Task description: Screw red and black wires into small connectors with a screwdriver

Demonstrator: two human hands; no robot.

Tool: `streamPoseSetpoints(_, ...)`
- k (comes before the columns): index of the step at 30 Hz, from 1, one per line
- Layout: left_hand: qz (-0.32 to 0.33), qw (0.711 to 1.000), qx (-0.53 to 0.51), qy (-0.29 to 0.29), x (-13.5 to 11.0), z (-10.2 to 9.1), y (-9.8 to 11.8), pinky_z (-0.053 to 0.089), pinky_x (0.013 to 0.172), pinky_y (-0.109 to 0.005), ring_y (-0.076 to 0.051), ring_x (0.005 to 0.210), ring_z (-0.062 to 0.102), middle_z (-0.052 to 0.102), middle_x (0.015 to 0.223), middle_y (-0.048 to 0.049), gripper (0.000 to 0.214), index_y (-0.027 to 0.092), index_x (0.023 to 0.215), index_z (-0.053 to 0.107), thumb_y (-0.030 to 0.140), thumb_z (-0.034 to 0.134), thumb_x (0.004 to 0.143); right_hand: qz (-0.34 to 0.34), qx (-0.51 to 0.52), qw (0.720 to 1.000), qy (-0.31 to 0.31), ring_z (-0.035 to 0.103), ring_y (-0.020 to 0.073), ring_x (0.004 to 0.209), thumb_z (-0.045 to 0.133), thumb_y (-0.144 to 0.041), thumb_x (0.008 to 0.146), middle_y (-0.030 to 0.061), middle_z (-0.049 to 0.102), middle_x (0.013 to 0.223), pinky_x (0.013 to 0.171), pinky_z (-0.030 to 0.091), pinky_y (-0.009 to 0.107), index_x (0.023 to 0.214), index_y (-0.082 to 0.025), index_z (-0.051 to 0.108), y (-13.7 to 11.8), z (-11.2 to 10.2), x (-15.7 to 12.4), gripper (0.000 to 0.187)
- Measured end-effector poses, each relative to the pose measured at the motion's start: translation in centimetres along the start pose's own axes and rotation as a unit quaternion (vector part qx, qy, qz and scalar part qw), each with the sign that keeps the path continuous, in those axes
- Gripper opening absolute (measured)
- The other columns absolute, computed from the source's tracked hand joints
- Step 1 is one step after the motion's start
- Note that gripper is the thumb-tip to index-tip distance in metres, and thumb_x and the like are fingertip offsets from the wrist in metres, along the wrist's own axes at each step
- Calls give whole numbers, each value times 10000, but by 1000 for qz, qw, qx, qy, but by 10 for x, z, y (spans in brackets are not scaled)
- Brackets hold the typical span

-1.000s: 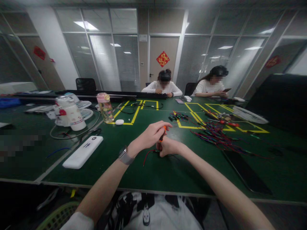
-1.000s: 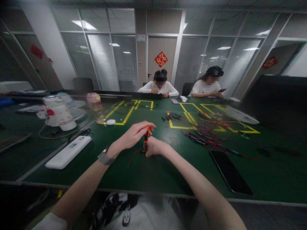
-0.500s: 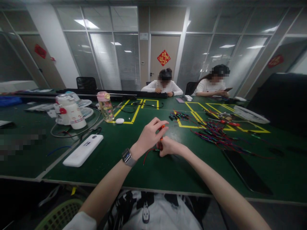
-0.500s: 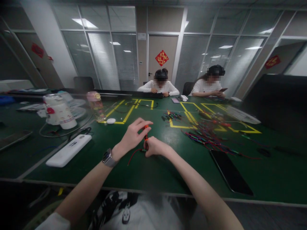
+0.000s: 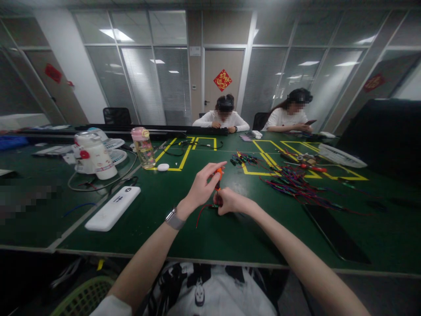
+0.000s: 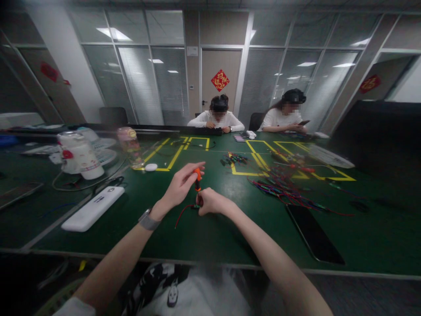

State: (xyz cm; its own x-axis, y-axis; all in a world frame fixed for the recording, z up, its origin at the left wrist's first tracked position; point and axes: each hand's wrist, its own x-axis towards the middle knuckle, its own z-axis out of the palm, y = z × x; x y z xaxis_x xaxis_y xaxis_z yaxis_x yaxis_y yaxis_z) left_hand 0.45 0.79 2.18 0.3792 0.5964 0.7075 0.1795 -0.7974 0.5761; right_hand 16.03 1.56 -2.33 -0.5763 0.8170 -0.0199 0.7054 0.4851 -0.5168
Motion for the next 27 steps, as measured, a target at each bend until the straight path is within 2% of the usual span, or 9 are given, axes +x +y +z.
streamPoseSetpoints(2, -8, 1000, -13, 1, -1, 0, -2, 514, 744, -271, -135, 846, 609, 611, 1051, -57, 355, 239, 1288, 537, 222, 446, 945, -9, 13, 1000, 6, 502, 92, 580, 665, -118, 551, -37, 551, 645, 516, 369, 178, 767, -143, 647, 2, 1, -1, 218)
streamPoseSetpoints(7, 10, 992, 106, 72, -4, -3, -4, 506, 796, -322, -153, 841, 563, 563, 935, -34, 311, 234, 1149, 635, 270, 642, 840, -15, 54, 998, 12, 496, 88, 575, 628, -87, 560, -45, 543, 641, 507, 363, 176, 780, -141, 636, 5, 2, -5, 227)
streamPoseSetpoints(9, 1, 995, 81, 51, -5, -4, -4, 515, 809, -327, -153, 869, 577, 566, 1001, -50, 345, 241, 1225, 589, 258, 580, 880, -19, 61, 998, 15, 487, 85, 569, 621, -79, 558, -50, 536, 633, 503, 358, 175, 768, -141, 631, 5, 2, -5, 220)
streamPoseSetpoints(12, -44, 999, -31, 9, -6, -3, -8, 554, 730, -281, -134, 842, 631, 590, 1095, -70, 416, 248, 1348, 470, 215, 452, 934, -25, 69, 997, 19, 479, 81, 565, 615, -73, 560, -53, 533, 630, 503, 353, 174, 759, -141, 626, 5, 2, -7, 211)
streamPoseSetpoints(14, -67, 995, -64, 26, -6, -2, -13, 569, 682, -258, -126, 798, 652, 604, 1088, -73, 429, 237, 1347, 469, 226, 485, 918, -28, 71, 997, 21, 479, 81, 566, 613, -70, 562, -55, 534, 629, 509, 353, 175, 754, -142, 624, 4, 1, -8, 205)
streamPoseSetpoints(18, -78, 993, -41, 75, -6, -1, -19, 578, 632, -239, -125, 761, 653, 620, 1027, -63, 418, 227, 1280, 541, 260, 582, 865, -29, 76, 996, 22, 474, 79, 562, 608, -67, 563, -58, 533, 624, 515, 353, 177, 737, -146, 617, 2, 0, -11, 191)
streamPoseSetpoints(27, -87, 990, -14, 107, -6, -4, -19, 570, 584, -223, -134, 772, 650, 625, 1021, -64, 392, 225, 1246, 568, 274, 597, 857, -25, 91, 995, 20, 487, 85, 569, 598, -57, 572, -49, 545, 633, 522, 362, 179, 744, -135, 624, 0, -2, -12, 191)
